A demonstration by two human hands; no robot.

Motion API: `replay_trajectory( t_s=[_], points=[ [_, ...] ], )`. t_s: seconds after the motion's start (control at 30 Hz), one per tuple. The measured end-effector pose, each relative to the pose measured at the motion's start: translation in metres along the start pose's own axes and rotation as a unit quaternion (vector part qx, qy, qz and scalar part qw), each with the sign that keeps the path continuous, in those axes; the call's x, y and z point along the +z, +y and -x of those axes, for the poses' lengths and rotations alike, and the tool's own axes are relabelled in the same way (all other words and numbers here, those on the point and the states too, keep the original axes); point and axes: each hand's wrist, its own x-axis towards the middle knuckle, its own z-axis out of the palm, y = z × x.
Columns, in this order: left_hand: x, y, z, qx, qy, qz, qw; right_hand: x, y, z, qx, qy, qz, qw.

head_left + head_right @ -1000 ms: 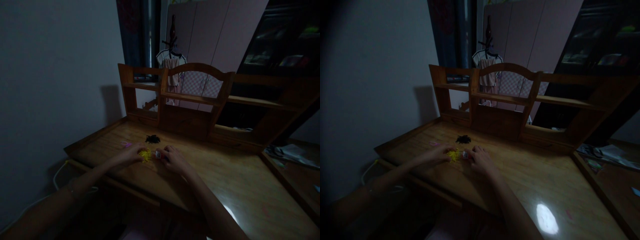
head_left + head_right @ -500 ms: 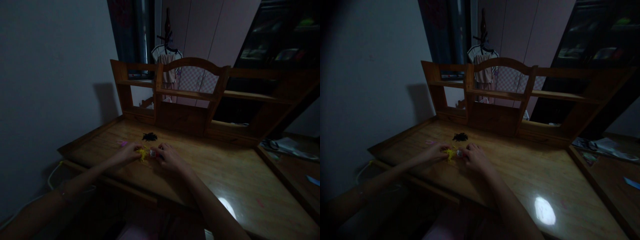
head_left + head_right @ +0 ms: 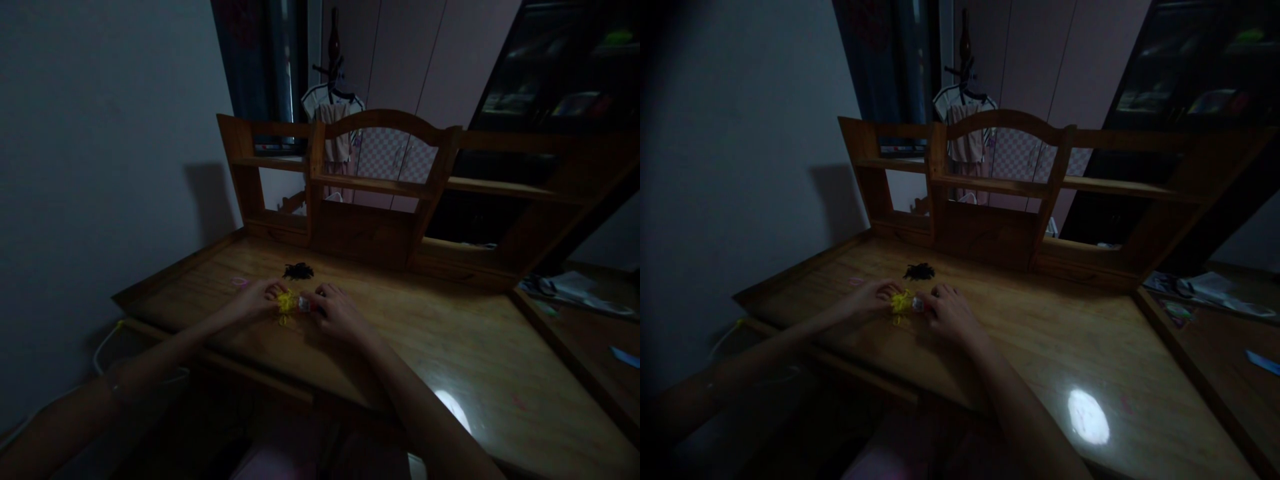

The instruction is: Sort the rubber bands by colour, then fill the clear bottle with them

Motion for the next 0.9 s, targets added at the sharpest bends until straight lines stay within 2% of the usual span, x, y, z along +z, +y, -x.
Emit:
replay_trajectory(
  t_s=[0.17,0.33,0.4,0.5,0.77,0.9],
  points=[
    [-0.006,-0.004,-0.001,-0.007,-0.033,0.047,0.998,0.002,0.001,-0.001,0.009,-0.007,-0.007,1.0],
    [-0.008,0.001,0.001,-0.049,-0.02,0.072,0.996,0.003,0.004,-0.001,0.016,-0.002,-0.022,1.0],
    [-0.009,0.005,0.001,-0.045,-0.002,0.044,0.998,0.004,0.006,-0.001,0.016,0.007,-0.033,0.999],
    [-0.014,0.014,0.002,-0.035,0.031,-0.016,0.999,0.006,0.007,-0.003,0.027,0.02,-0.057,0.998],
    [-0.026,0.051,-0.002,-0.008,0.061,-0.02,0.998,0.009,0.009,-0.006,0.053,0.09,-0.165,0.981],
    [-0.026,0.062,-0.007,0.039,0.088,0.014,0.995,0.009,0.01,-0.007,0.068,0.118,-0.22,0.966]
  ],
)
